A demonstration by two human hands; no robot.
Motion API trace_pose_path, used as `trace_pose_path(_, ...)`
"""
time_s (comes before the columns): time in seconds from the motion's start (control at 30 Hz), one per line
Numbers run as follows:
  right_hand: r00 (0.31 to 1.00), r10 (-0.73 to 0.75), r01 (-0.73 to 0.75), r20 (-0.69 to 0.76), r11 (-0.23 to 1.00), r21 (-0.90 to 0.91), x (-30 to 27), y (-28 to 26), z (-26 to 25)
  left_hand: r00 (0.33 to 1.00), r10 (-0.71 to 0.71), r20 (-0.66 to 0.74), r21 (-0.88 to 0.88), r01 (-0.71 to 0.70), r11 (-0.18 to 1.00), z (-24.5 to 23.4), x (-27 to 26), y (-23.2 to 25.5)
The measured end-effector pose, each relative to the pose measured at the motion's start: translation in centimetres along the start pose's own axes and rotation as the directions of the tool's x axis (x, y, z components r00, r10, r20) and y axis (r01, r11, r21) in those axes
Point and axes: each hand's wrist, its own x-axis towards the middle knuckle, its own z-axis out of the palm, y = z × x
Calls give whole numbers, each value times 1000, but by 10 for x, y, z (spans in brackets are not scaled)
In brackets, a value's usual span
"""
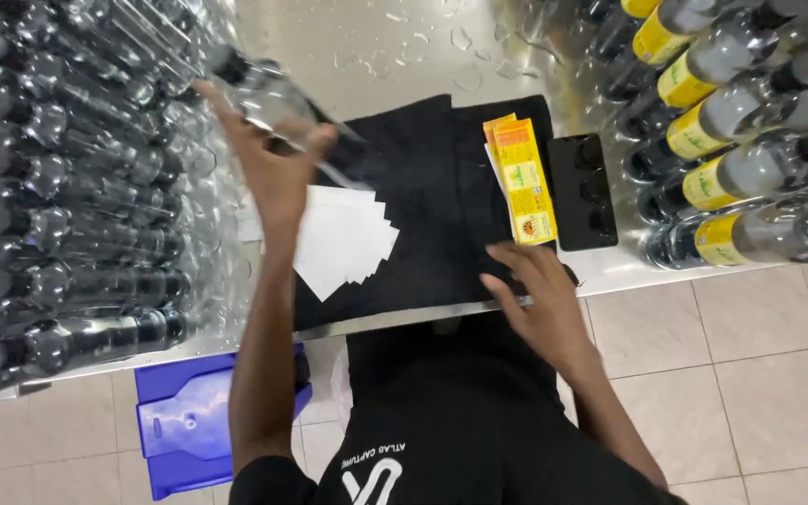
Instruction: Manually applying adhesive labels to clear plastic bottles on a production line table.
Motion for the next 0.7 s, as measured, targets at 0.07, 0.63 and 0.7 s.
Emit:
trace_pose_path(0.07,996,-70,67,-58,996,-55,18,-7,17,991,-105,83,-126,114,985,34,-36,34)
trace_pose_path(0.63,740,499,-567,452,823,19,73,-1,32,612,-539,579,79,616,784,78,-107,73)
trace_pose_path(0.7,754,474,-525,454,851,-16,70,11,36,587,-529,613,32,650,759,71,-112,81)
